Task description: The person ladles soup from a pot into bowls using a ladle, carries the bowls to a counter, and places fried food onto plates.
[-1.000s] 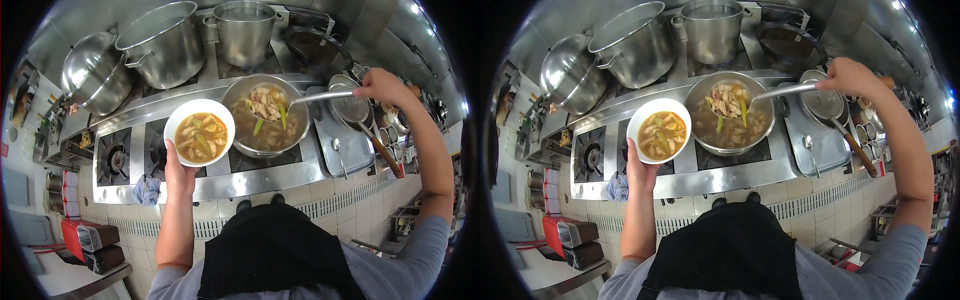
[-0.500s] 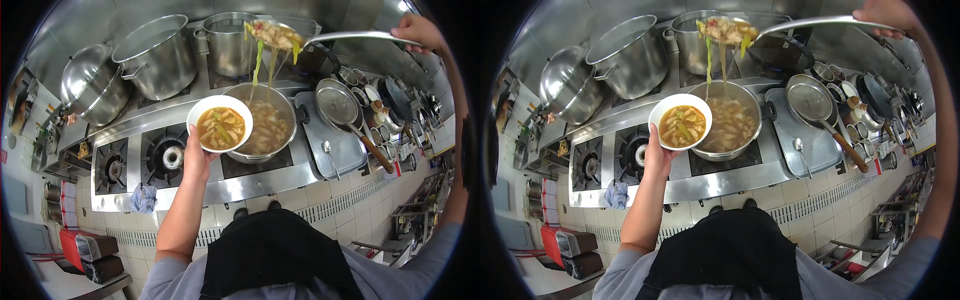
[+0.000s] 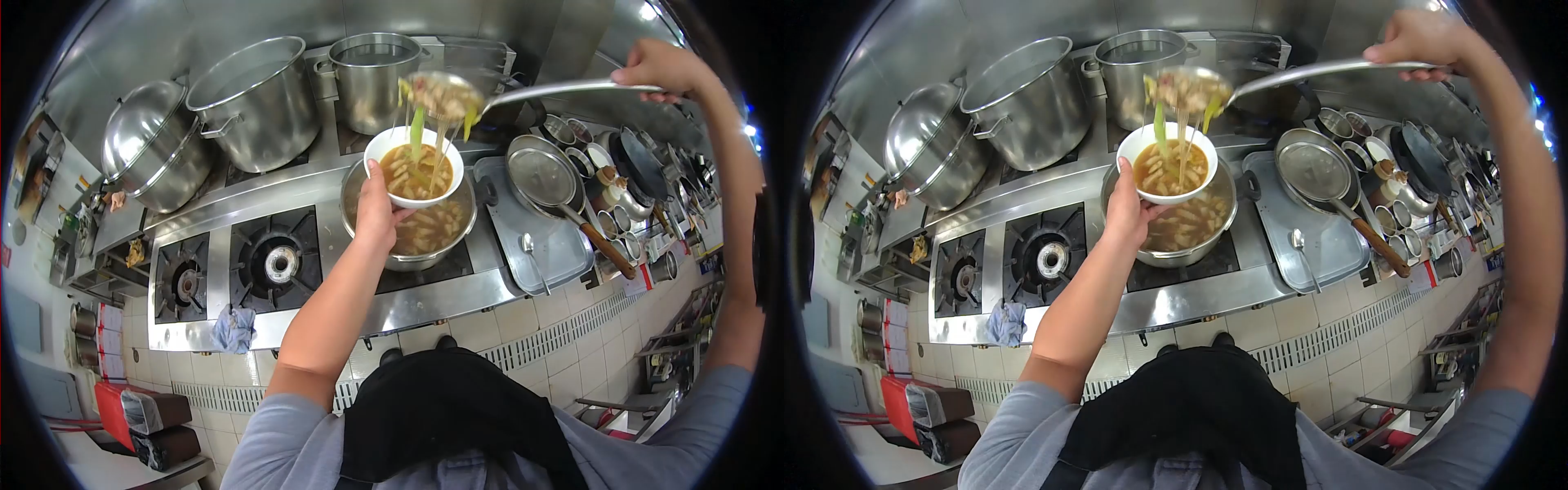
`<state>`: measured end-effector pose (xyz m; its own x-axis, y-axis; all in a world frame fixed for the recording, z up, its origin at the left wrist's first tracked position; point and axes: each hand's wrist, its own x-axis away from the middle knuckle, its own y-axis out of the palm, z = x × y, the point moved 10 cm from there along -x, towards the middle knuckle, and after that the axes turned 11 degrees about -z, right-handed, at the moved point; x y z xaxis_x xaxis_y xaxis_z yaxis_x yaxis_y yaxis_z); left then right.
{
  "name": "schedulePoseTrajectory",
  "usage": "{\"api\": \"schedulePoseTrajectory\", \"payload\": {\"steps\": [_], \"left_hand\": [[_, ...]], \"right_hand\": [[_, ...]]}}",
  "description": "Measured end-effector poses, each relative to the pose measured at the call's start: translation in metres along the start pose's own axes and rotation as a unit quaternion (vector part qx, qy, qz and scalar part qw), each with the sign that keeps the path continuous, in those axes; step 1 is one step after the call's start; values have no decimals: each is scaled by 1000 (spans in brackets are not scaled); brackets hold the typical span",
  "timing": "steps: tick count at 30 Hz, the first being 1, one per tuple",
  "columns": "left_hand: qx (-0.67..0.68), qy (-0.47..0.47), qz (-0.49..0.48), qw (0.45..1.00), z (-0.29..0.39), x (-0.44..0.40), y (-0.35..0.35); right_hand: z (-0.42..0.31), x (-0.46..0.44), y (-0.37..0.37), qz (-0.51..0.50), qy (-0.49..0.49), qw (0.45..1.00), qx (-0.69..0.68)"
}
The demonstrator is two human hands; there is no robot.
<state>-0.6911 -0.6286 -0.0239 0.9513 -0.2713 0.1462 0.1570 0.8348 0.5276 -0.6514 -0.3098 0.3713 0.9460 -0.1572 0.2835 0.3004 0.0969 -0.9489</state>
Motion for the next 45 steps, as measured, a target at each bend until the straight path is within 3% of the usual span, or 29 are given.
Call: {"api": "schedulePoseTrajectory", "payload": {"steps": [2, 6, 8, 12, 14, 18, 26, 34, 45], "left_hand": [[1, 0, 2, 1000, 3, -6, 13], [-8, -2, -20, 1000, 13, -2, 35], [-18, -3, -18, 1000, 11, -2, 37], [-16, -13, -15, 1000, 9, 0, 36], [-9, -11, -17, 1000, 9, 1, 33], [-8, -13, -26, 1000, 16, 13, 28], [43, -6, -24, 999, 26, 52, 3], [44, 35, 25, 998, 49, 88, -45], [26, 100, 59, 993, 85, 150, -114]], "right_hand": [[-12, -8, 26, -32, 1, 999, -2], [-20, -26, 62, -3, 26, 998, 50], [-46, -9, 59, 135, -40, 981, 133], [-66, 17, 69, 146, -2, 978, 152], [-89, 41, 61, 287, -68, 927, 233], [-101, 63, 67, 314, -68, 915, 244], [-103, 117, 56, 468, -115, 840, 247], [-76, 106, 62, 466, -53, 858, 208], [-125, 22, 159, 380, -111, 879, 265]]}}
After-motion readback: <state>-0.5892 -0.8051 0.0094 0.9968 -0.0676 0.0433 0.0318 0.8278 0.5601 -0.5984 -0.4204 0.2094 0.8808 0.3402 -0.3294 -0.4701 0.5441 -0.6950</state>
